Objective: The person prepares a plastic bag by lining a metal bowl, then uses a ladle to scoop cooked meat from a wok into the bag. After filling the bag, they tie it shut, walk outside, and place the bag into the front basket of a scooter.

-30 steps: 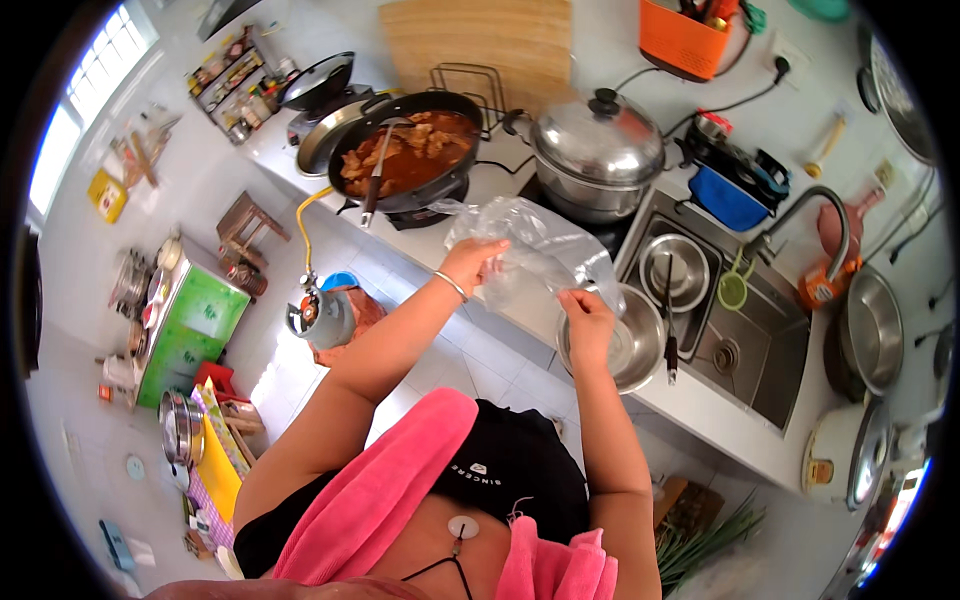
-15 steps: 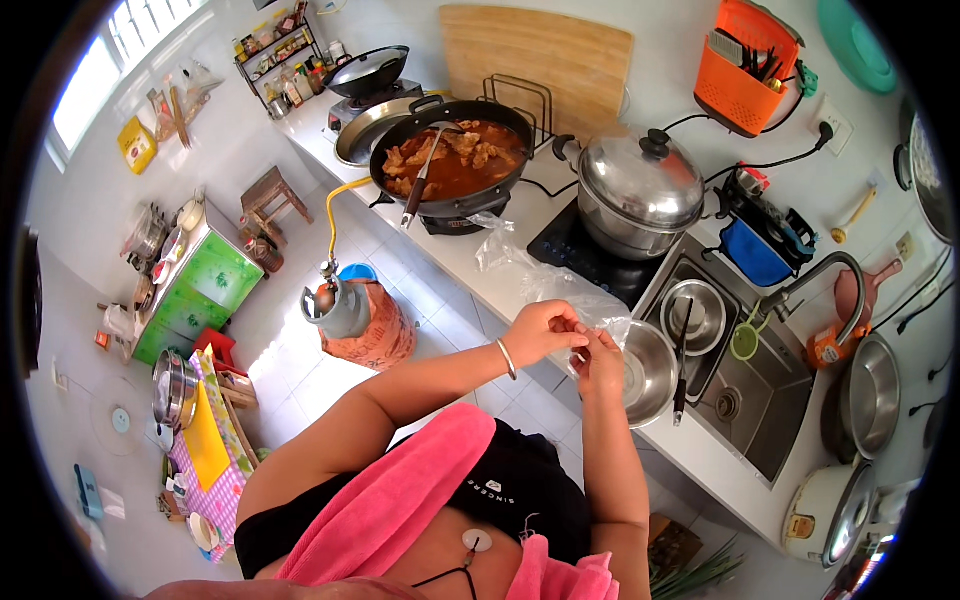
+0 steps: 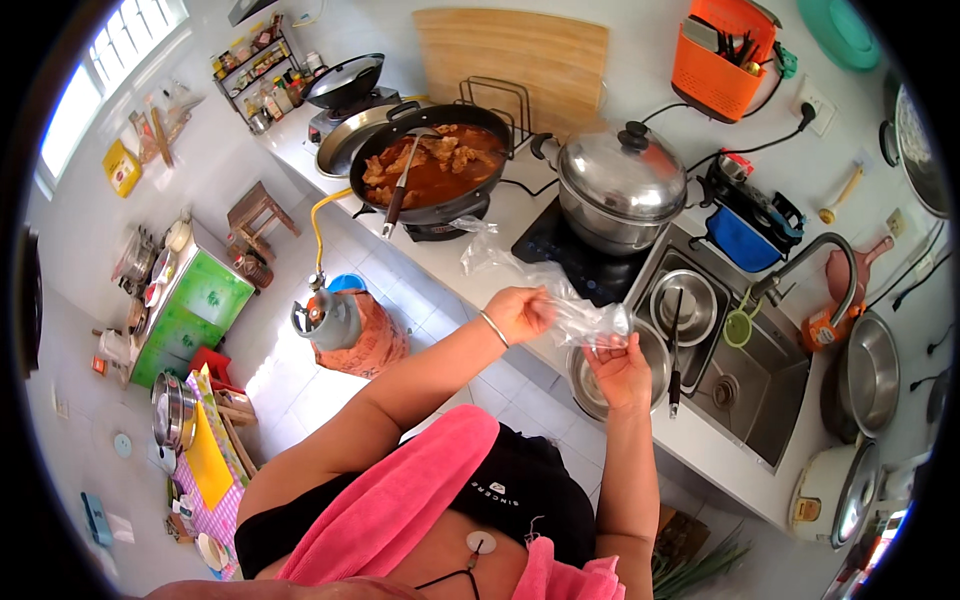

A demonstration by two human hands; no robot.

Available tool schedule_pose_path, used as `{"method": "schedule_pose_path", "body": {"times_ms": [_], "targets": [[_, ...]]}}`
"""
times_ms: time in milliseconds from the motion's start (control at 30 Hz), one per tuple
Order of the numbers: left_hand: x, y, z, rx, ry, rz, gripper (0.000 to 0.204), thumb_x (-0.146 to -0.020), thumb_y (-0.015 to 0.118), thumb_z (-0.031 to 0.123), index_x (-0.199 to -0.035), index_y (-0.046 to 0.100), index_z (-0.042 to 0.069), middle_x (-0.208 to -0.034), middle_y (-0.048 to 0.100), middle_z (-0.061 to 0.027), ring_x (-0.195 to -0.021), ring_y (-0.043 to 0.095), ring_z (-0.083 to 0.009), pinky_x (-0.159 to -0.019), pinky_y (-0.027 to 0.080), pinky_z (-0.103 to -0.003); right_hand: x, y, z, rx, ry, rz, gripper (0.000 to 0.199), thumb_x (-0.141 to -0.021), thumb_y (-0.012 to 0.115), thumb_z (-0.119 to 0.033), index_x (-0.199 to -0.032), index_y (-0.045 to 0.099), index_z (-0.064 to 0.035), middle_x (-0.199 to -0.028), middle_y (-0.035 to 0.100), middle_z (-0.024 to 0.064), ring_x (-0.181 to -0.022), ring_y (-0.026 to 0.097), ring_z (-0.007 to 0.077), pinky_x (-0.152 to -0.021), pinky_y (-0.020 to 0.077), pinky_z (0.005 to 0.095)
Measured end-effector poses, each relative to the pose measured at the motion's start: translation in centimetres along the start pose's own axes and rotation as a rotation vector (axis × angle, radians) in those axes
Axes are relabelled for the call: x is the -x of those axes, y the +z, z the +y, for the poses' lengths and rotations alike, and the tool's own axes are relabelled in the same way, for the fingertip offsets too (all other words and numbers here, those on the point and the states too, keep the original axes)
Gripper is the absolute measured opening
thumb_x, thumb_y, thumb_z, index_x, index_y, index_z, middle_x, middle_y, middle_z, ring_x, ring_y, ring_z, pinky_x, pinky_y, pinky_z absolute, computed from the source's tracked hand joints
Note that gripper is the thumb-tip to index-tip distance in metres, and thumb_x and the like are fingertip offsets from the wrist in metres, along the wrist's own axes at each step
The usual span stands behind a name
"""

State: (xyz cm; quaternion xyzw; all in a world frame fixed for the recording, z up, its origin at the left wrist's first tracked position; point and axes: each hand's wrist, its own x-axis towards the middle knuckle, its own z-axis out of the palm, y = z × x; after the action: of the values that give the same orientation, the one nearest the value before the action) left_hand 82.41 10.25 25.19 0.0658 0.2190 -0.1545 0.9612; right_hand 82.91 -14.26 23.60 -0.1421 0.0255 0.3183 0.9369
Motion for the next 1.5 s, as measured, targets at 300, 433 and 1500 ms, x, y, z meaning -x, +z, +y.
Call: {"method": "schedule_pose_path", "body": {"times_ms": [300, 433, 1500], "targets": [[0.3, 1.9, 0.1, -1.857, 0.949, 0.036, 0.025, -0.074, 0.073, 0.024, -0.082, 0.062, 0.002, -0.057, 0.046, 0.0032, -0.051, 0.039, -0.0067, -0.047, 0.033, -0.024, 1.6, 1.5, -2.3, 1.544, -0.317, 0.509, 0.038, -0.076, 0.069, -0.015, -0.108, 0.056, 0.002, -0.066, 0.051, -0.0011, -0.056, 0.05, 0.0113, -0.048, 0.0427, 0.0259], [-0.1, 3.6, -0.1, -1.574, 0.87, 0.349, 0.034, -0.072, 0.072, 0.027, -0.056, 0.058, 0.001, -0.052, 0.052, -0.0018, -0.049, 0.043, -0.0085, -0.048, 0.035, -0.027, 3.2, -1.4, -5.0, 0.729, -0.512, 0.637, 0.019, -0.084, 0.055, -0.009, -0.101, 0.06, 0.0002, -0.057, 0.045, -0.0031, -0.047, 0.042, 0.0104, -0.047, 0.0387, 0.025], [-2.3, 3.9, -5.6, -1.869, 0.802, 0.049, 0.021, -0.086, 0.059, 0.021, -0.087, 0.059, 0.0, -0.078, 0.063, -0.0165, -0.072, 0.059, -0.0304, -0.067, 0.046, -0.036, 10.5, 3.5, -7.5, 1.734, -0.54, 0.975, 0.024, -0.083, 0.051, -0.006, -0.103, 0.063, -0.0016, -0.081, 0.064, 0.0156, -0.07, 0.058, 0.0225, -0.068, 0.046, 0.0301]]}}
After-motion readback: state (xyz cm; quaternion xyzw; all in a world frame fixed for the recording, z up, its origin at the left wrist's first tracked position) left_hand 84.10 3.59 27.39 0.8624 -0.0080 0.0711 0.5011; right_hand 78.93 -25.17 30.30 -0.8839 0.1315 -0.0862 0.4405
